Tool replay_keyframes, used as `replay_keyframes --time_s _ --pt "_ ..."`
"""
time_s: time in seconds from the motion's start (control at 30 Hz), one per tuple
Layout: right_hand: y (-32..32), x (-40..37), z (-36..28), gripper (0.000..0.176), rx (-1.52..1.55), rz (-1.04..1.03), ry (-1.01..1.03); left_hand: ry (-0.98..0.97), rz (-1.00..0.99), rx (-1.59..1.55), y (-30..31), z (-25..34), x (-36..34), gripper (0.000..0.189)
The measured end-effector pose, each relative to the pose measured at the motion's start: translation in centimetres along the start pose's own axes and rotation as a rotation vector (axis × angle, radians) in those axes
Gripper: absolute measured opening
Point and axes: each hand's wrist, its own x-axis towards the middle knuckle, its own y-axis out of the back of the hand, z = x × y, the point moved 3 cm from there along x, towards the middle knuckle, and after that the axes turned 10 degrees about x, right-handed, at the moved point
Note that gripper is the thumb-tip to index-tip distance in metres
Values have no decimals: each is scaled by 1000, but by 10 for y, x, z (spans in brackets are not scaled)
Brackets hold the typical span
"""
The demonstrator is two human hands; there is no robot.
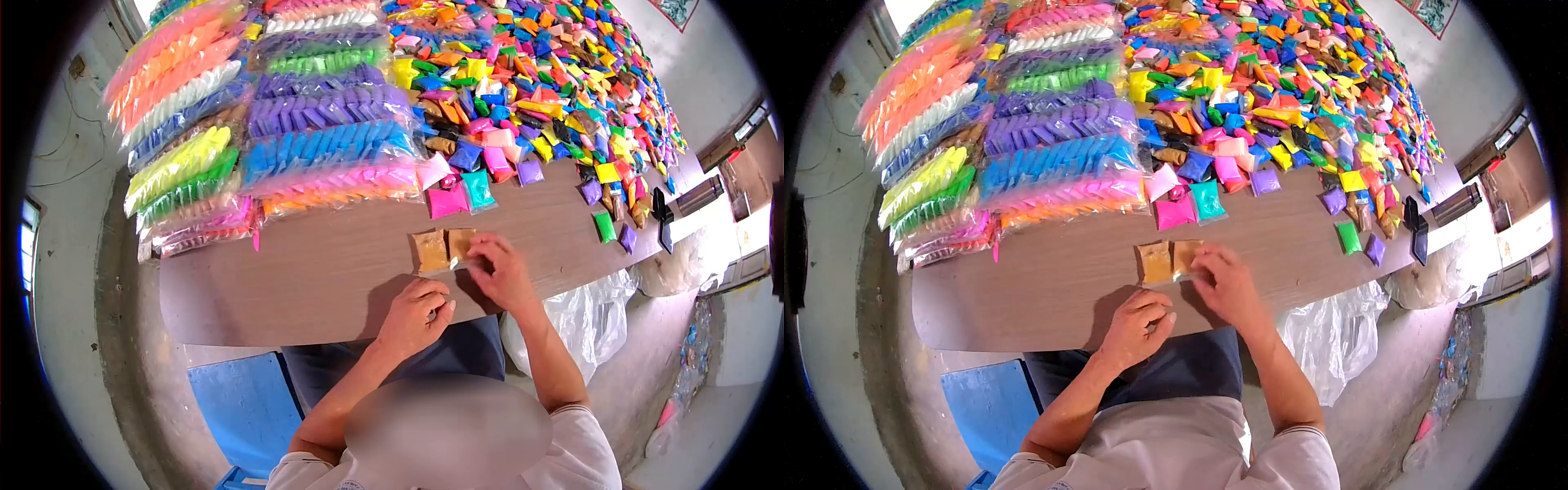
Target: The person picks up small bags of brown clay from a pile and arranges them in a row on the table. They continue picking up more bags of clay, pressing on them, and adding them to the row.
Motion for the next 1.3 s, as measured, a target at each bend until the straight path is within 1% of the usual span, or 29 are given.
replay_keyframes --time_s 0.07,0.1,0.2,0.27,0.4,0.47,0.5,0.57,0.7,0.77,0.9,0.97,1.0,1.07,1.1,1.17,1.2,1.23,1.3 --pt "-3 -7 -13 30 -170 -19 186 -15 12 23 0 3 0 18" --pt "5 -11 -15 30 -193 -35 172 -5 18 -6 -6 8 -1 18" --pt "11 -15 -18 26 -129 13 192 4 11 -21 -6 9 -1 17" --pt "15 -13 -20 19 -171 108 161 7 9 -17 -4 9 -1 17" --pt "1 -1 -29 22 -199 112 167 -10 22 -6 -3 7 -1 15" --pt "-11 8 -36 29 -243 83 265 -4 23 -10 -2 6 1 14" --pt "-15 12 -37 29 -243 86 267 -7 23 -8 -2 6 1 14" --pt "-28 19 -35 32 -317 -29 302 12 26 1 -2 3 0 13" --pt "-41 30 -24 33 -276 -63 317 5 13 15 0 4 0 13" --pt "-48 36 -24 31 -233 -102 386 -9 10 9 0 3 0 9" --pt "-59 47 -27 33 -192 -148 420 -20 35 7 0 3 1 13" --pt "-67 55 -30 34 -157 -314 382 14 47 -31 -2 0 0 7" --pt "-70 58 -31 34 -161 -309 383 8 46 -31 -3 1 -1 7" --pt "-81 65 -33 37 -59 -402 324 -8 20 31 -3 1 -1 8" --pt "-87 69 -37 37 -60 -397 328 -14 21 34 -3 1 -1 8" --pt "-104 75 -46 39 -90 -517 273 6 -6 79 -4 -1 -4 8" --pt "-116 76 -45 34 -25 -506 300 1 -6 83 -4 -1 -5 8" --pt "-129 78 -46 34 -25 -502 306 4 -5 110 -5 -2 -7 8" --pt "-147 79 -58 26 -27 -502 506 2 -3 142 -4 -1 -7 8"
